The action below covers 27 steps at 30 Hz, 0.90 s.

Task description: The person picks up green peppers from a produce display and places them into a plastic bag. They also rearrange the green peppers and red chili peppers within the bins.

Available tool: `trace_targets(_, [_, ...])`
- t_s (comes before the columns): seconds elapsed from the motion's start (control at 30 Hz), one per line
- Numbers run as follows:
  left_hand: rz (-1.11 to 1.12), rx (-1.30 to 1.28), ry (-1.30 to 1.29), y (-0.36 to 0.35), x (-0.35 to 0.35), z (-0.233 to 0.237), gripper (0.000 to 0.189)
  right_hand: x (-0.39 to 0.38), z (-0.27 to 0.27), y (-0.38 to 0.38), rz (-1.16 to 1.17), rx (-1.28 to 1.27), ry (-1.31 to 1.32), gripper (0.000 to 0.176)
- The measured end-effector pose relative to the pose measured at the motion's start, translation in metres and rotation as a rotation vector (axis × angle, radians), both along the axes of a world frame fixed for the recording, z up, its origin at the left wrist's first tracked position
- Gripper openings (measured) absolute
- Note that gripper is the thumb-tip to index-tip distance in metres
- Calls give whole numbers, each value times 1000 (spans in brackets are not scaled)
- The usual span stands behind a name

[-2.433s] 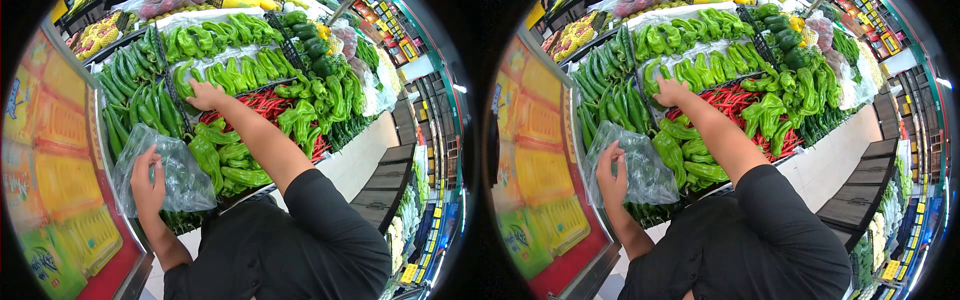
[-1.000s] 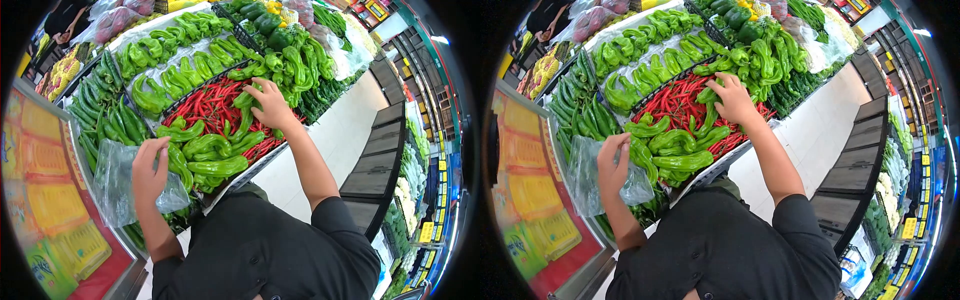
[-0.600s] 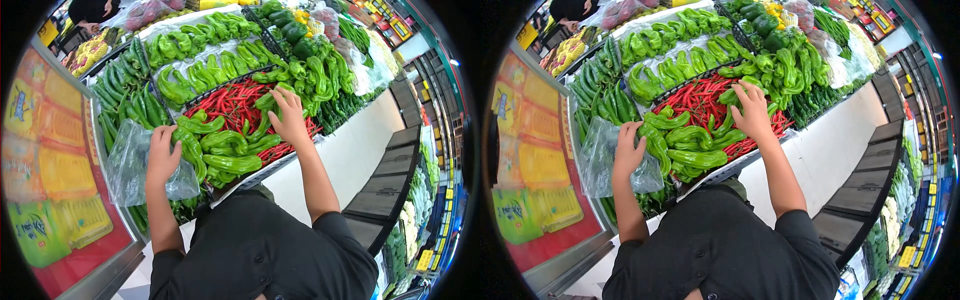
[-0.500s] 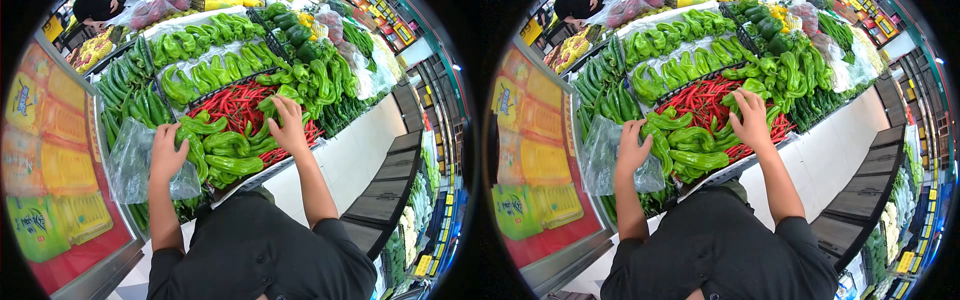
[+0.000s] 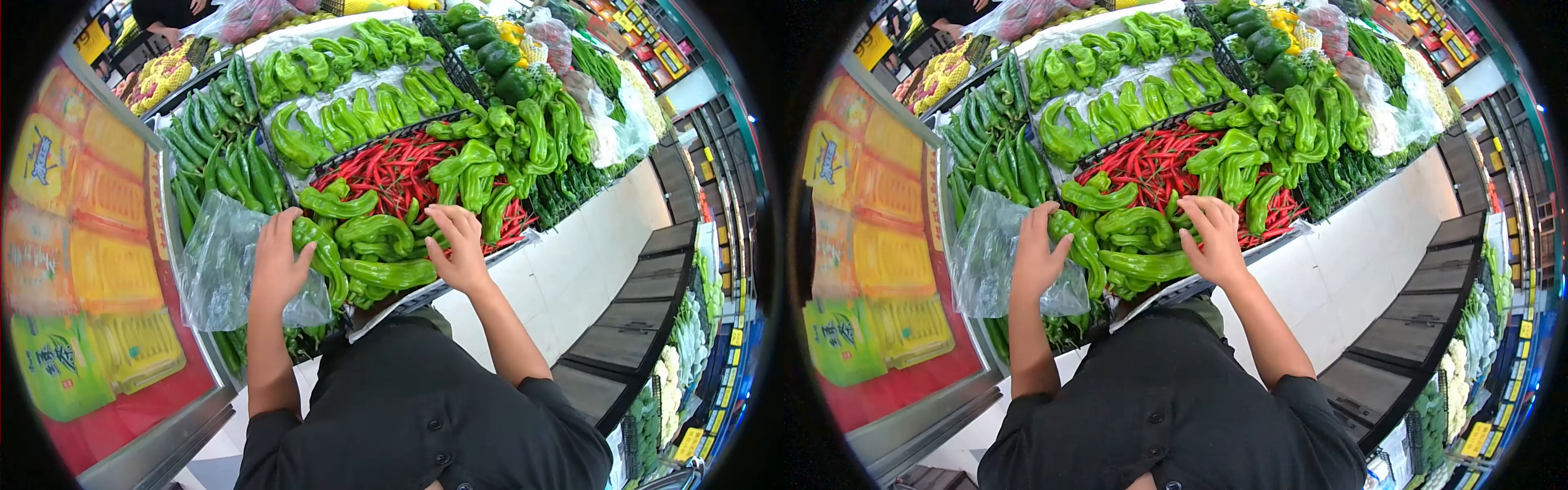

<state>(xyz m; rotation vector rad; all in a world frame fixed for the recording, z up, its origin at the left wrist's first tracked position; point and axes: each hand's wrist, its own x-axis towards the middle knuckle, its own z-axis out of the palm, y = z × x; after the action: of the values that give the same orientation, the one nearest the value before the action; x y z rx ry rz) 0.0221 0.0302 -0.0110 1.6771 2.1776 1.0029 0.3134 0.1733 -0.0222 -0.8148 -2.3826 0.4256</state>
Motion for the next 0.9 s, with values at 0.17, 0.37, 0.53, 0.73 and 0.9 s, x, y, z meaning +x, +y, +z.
trace_targets(0.17, [-27, 54, 5, -13, 3, 20, 60, -20, -1, -25, 196, 31, -36, 57])
trace_targets(0.37, [5, -23, 152, -33, 1, 25, 61, -43, -35, -53, 368, -61, -217, 66])
trace_targets(0.53, [49, -312, 227, -53, -8, 22, 64, -46, -40, -47, 381, -38, -188, 64])
trace_targets(0.73, [-79, -221, 301, -55, -16, 19, 61, -46, -42, -50, 366, -18, -165, 64])
trace_targets(0.9, [-177, -318, 251, -50, -12, 12, 66, -45, -41, -49, 362, -17, -167, 64])
